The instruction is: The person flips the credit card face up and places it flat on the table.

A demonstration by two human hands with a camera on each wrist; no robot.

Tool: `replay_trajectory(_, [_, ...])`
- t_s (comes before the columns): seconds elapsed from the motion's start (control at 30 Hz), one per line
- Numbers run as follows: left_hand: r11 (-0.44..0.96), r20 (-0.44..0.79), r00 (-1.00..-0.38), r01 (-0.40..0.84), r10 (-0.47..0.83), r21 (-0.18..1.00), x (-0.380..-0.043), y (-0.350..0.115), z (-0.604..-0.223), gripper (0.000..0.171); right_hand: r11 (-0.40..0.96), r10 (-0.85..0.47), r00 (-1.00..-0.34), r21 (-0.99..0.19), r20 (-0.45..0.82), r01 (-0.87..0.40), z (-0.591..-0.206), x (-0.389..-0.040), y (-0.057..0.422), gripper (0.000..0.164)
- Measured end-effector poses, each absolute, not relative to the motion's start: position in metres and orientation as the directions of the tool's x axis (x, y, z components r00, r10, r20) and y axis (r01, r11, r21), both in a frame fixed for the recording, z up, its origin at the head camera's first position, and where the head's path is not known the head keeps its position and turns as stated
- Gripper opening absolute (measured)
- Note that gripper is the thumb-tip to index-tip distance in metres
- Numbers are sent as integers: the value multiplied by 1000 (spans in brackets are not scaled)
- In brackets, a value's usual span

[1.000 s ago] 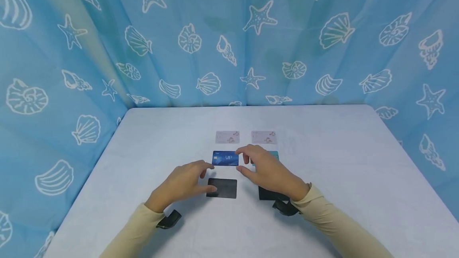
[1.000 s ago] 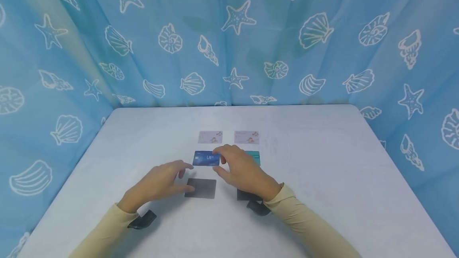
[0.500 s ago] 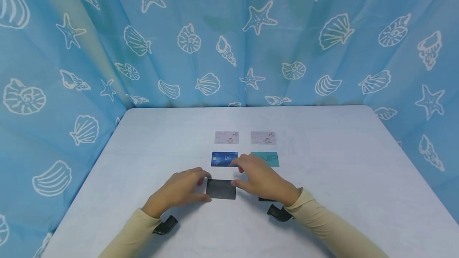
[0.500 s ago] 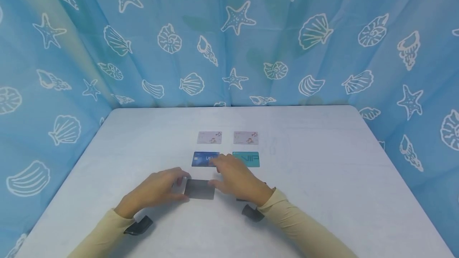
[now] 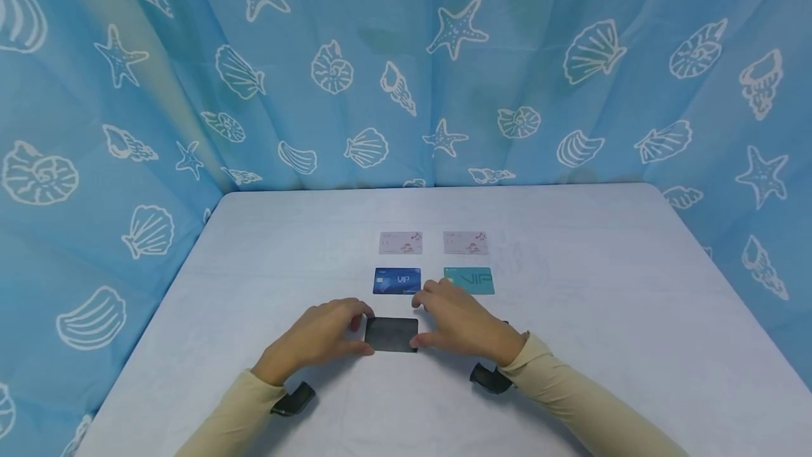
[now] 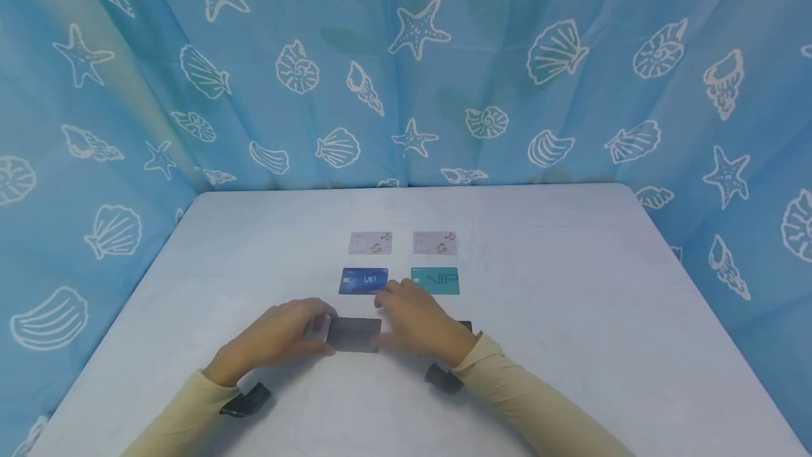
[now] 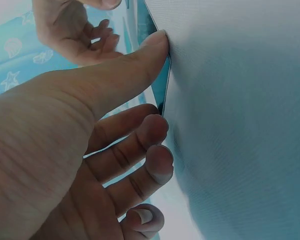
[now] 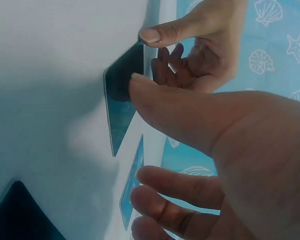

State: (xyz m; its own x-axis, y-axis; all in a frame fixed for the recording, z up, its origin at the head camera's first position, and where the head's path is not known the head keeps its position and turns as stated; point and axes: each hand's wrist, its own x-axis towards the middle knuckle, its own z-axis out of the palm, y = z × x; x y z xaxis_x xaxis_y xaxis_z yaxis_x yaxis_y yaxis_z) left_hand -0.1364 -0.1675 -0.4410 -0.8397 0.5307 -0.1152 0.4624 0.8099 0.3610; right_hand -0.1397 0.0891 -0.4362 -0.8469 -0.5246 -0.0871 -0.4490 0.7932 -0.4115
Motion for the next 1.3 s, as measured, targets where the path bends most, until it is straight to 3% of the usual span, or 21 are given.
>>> replay_trajectory(0.47, [785,-130,-830,444,542,432,-144,-166,-443,47,790,-558,-829,-336,-49,-512,-443,-138,89,55])
replay_trajectory(0.97, [783,-188,-814,423,550,456,-152,-163,-444,48,819,-521,-846,-346,-113,-458,-446,-138,83,51])
replay_trajectory(1.3, [775,-174,-803,454,570,440,-157,-163,-444,48,798,-536,-840,-378,-89,-469,-444,-139,86,48])
